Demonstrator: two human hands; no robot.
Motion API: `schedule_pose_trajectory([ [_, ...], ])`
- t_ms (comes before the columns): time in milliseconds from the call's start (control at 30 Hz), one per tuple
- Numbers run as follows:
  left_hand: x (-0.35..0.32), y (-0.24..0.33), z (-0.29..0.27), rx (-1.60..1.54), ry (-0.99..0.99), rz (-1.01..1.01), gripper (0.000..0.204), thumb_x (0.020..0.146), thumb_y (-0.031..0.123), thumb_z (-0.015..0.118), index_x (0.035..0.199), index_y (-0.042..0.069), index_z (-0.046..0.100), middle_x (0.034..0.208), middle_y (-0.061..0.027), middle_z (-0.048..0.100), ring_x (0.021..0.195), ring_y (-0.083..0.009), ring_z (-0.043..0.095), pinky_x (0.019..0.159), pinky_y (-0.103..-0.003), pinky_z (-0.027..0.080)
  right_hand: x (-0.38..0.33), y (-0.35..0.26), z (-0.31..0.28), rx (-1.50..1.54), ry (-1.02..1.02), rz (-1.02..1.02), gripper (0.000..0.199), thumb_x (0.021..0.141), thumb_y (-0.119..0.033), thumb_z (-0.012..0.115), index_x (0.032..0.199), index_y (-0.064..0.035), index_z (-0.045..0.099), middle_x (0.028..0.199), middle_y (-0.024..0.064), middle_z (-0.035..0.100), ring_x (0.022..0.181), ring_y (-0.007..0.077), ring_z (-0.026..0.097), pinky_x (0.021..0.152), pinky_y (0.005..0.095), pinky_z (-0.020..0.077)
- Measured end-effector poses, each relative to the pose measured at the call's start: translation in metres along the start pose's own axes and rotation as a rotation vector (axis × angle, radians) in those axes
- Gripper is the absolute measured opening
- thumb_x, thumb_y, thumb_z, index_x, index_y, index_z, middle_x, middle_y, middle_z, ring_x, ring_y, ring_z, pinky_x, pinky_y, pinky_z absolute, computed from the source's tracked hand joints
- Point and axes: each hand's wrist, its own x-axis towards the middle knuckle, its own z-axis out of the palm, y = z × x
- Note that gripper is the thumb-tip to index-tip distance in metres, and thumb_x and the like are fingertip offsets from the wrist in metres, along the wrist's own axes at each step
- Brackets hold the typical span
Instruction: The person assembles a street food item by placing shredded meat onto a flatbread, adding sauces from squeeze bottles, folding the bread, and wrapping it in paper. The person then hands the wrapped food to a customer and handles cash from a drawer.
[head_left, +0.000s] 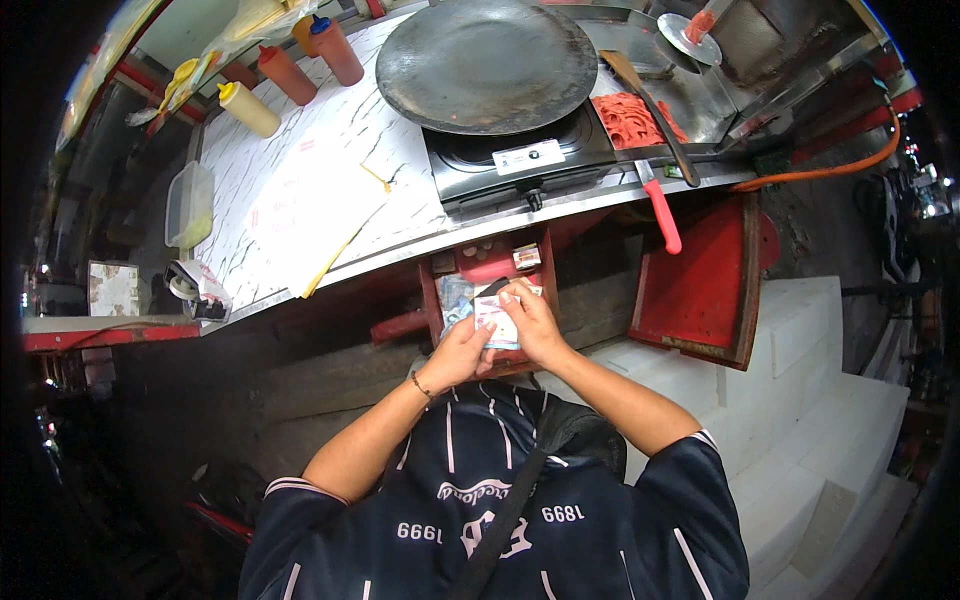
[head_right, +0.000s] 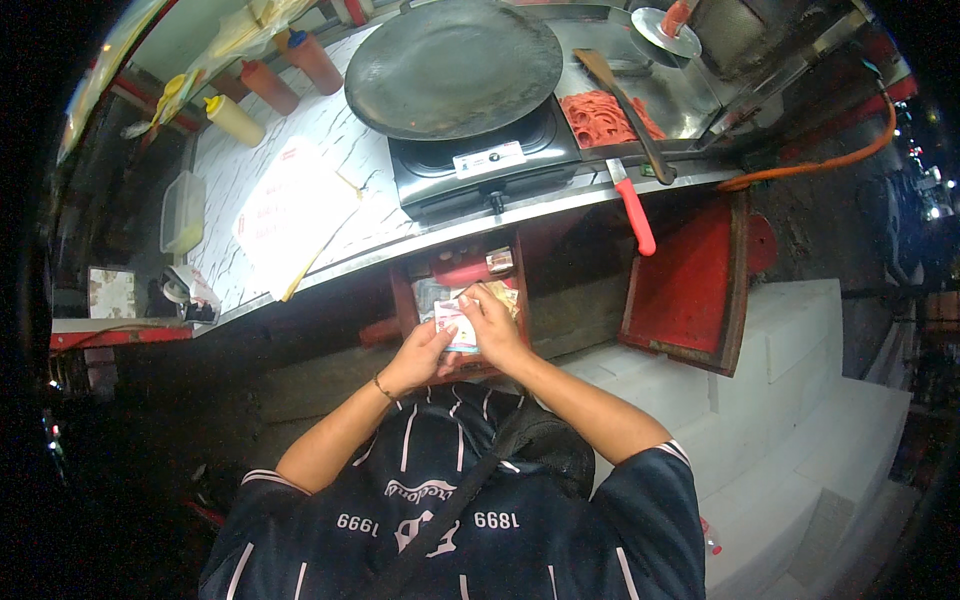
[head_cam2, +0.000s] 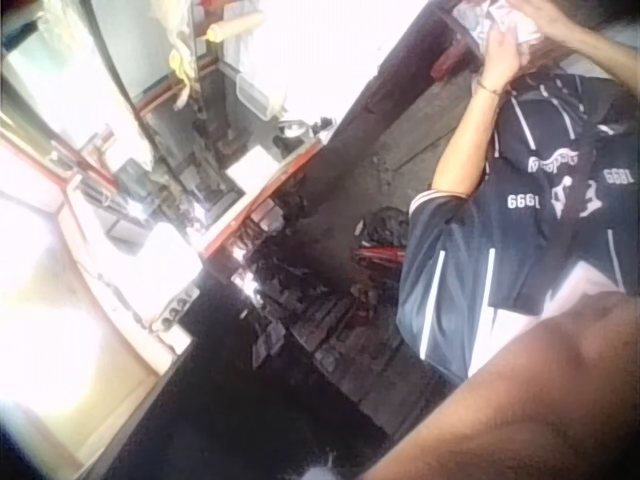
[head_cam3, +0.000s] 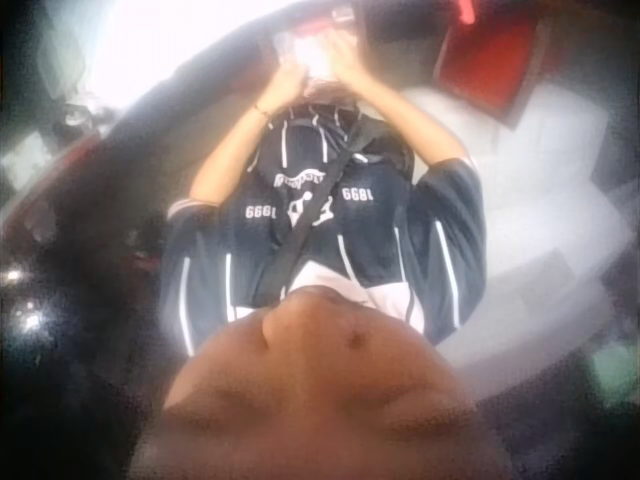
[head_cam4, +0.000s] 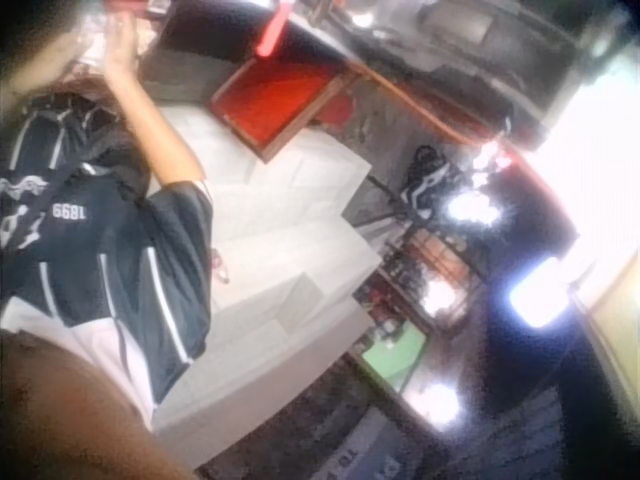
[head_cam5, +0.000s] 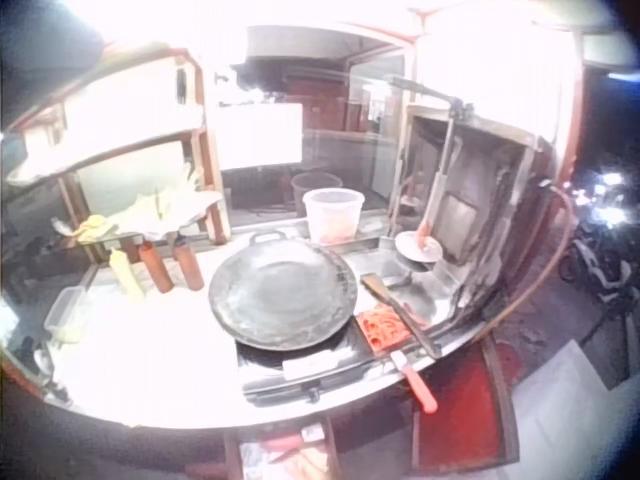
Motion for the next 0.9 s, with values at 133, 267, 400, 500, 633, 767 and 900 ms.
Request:
schedule_pose_trajectory([
  [133,-0.006,0.0,-0.004,0.442,0.044,0.085,0.025,0.11,0.027,0.048,0.109,0.003,0.057,0.071,0.0003,0.053,0.061,-0.0078,0.048,0.054,-0.025,0.042,0.008,-0.026,-0.015,-0.286,-0.204,-0.038,0.02,0.099,-0.017,0.064,0.093,0.0022,0.066,0.086,0.006,0.063,0.081,0.0141,0.06,0.074,0.0316,0.0478],
  [267,-0.007,-0.001,-0.006,0.384,0.007,0.052,0.027,0.108,0.024,0.051,0.117,0.0,0.058,0.082,-0.0076,0.063,0.069,-0.014,0.056,0.064,-0.032,0.049,0.008,-0.018,-0.013,-0.386,-0.064,-0.102,0.017,0.091,-0.015,0.071,0.093,0.002,0.073,0.081,0.0096,0.067,0.074,0.0174,0.064,0.068,0.0322,0.0486],
  [400,-0.009,0.002,-0.018,0.646,0.049,0.211,0.031,0.105,0.022,0.051,0.123,-0.002,0.057,0.1,-0.0223,0.069,0.093,-0.0351,0.064,0.082,-0.043,0.05,0.006,-0.005,-0.009,-0.227,-0.078,0.016,0.017,0.09,-0.015,0.072,0.095,0.0011,0.075,0.083,0.0109,0.07,0.073,0.0172,0.065,0.066,0.032,0.0485],
  [500,-0.013,0.016,-0.018,0.685,0.008,0.199,0.03,0.105,0.022,0.051,0.122,-0.003,0.057,0.1,-0.0264,0.069,0.094,-0.0405,0.067,0.084,-0.046,0.051,0.018,-0.015,-0.023,-0.414,-0.219,-0.033,0.019,0.092,-0.018,0.072,0.093,0.0001,0.076,0.082,0.0095,0.073,0.071,0.0145,0.066,0.066,0.0304,0.0502],
  [633,-0.005,0.027,-0.028,0.641,-0.006,0.096,0.029,0.105,0.02,0.051,0.121,-0.003,0.057,0.087,-0.0212,0.066,0.076,-0.0303,0.063,0.074,-0.041,0.051,0.023,-0.004,-0.015,-0.253,-0.06,0.044,0.019,0.09,-0.017,0.074,0.092,0.0013,0.076,0.08,0.0098,0.073,0.067,0.014,0.067,0.063,0.0313,0.0516],
  [767,-0.003,0.017,-0.038,0.531,0.012,0.176,0.027,0.106,0.021,0.051,0.12,-0.001,0.059,0.076,-0.0085,0.061,0.067,-0.0174,0.055,0.065,-0.036,0.048,0.024,-0.008,-0.033,-0.284,-0.203,0.119,0.014,0.088,-0.012,0.076,0.09,0.0026,0.076,0.078,0.0098,0.073,0.07,0.0107,0.068,0.064,0.0291,0.0524],
  [900,0.002,0.012,-0.037,0.486,0.016,0.116,0.025,0.106,0.02,0.051,0.118,-0.001,0.059,0.076,-0.0061,0.06,0.065,-0.0144,0.053,0.061,-0.034,0.047,0.026,-0.009,-0.037,-0.241,-0.222,0.144,0.013,0.094,-0.01,0.072,0.095,0.0031,0.074,0.079,0.0026,0.07,0.068,0.0072,0.064,0.06,0.0236,0.0502],
])
